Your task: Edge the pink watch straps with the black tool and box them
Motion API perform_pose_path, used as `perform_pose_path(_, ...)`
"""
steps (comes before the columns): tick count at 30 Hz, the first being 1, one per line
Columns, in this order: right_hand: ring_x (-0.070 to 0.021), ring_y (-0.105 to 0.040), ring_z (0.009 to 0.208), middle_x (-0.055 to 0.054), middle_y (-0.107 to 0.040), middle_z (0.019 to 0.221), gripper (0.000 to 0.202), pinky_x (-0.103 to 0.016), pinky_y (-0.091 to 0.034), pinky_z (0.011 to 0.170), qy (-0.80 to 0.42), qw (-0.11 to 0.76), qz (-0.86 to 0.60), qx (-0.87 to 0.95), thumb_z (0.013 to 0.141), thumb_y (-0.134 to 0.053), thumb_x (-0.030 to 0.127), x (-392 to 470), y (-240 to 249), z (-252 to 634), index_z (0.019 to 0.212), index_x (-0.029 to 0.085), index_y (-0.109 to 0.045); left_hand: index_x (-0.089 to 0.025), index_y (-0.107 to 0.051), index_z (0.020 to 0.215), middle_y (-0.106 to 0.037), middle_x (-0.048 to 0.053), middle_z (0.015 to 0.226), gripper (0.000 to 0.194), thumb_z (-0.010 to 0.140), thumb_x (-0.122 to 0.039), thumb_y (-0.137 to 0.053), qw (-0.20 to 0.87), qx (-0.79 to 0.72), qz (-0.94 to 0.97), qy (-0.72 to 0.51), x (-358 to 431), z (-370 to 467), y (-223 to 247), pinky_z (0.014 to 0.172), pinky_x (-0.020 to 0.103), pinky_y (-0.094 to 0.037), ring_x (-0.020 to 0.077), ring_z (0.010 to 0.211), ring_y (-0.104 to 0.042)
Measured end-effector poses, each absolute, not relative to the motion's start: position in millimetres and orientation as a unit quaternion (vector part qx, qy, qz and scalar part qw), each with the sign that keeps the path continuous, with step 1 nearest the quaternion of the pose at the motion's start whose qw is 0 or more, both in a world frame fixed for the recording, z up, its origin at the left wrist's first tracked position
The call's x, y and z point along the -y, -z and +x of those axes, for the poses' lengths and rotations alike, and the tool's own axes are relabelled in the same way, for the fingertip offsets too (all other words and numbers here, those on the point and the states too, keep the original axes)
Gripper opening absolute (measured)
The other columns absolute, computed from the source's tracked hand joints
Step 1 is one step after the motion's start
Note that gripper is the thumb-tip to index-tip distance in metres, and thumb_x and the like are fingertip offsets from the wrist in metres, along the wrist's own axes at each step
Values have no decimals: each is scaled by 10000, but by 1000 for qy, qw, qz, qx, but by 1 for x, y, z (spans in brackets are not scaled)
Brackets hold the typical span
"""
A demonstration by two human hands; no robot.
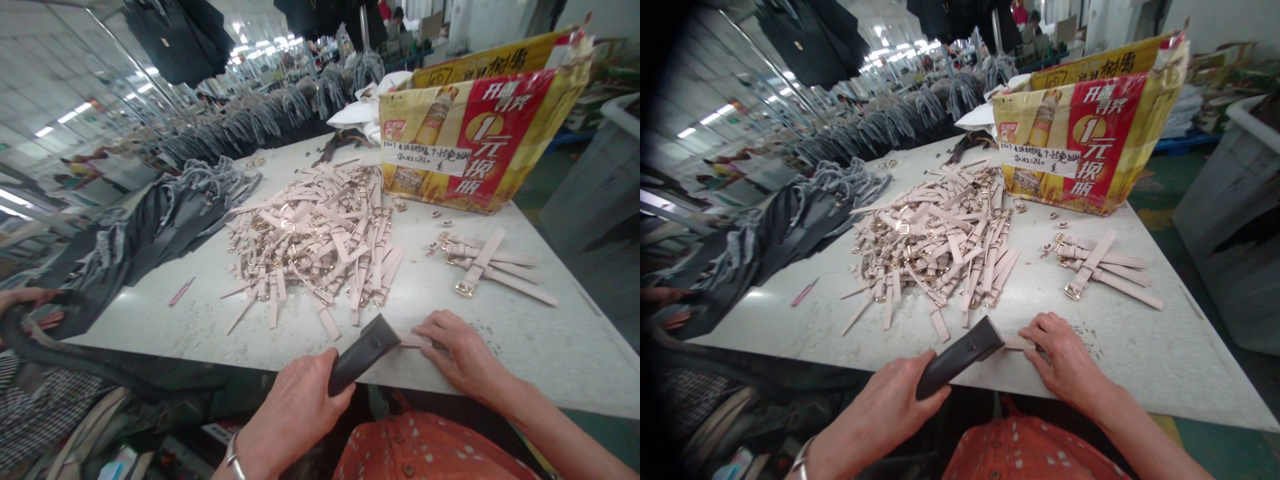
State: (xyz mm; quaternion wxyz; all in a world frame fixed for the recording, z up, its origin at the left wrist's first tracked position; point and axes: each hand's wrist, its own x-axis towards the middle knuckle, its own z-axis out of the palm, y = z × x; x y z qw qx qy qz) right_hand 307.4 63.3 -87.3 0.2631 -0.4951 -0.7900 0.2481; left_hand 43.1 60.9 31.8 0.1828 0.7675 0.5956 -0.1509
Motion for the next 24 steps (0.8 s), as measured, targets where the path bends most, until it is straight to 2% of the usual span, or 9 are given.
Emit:
perform_pose_path(8,-220,-528,831,-80,-589,882,176,-360,-419,738,-246,265,-510,781,832,-548,178,-64,86,305,975,192,-650,-223,-574,921,-691,52,810,207,844,-370,-451,167,-583,780,154,-53,51,-24,685,345,-458,267,790,-666)
perform_pose_path(17,-194,-548,778,-42,-599,806,132,-324,-430,697,-248,253,-527,773,859,-560,263,-69,80,300,882,242,-688,-210,-585,909,-683,56,799,241,822,-402,-469,218,-599,763,108,-64,57,-24,642,282,-423,233,787,-656)
perform_pose_path(24,-200,-541,800,-84,-615,854,216,-330,-440,695,-110,327,-489,801,875,-481,132,-65,88,297,871,182,-691,-210,-564,824,-662,36,761,243,810,-444,-501,240,-639,724,102,-54,23,-31,616,250,-397,203,746,-638)
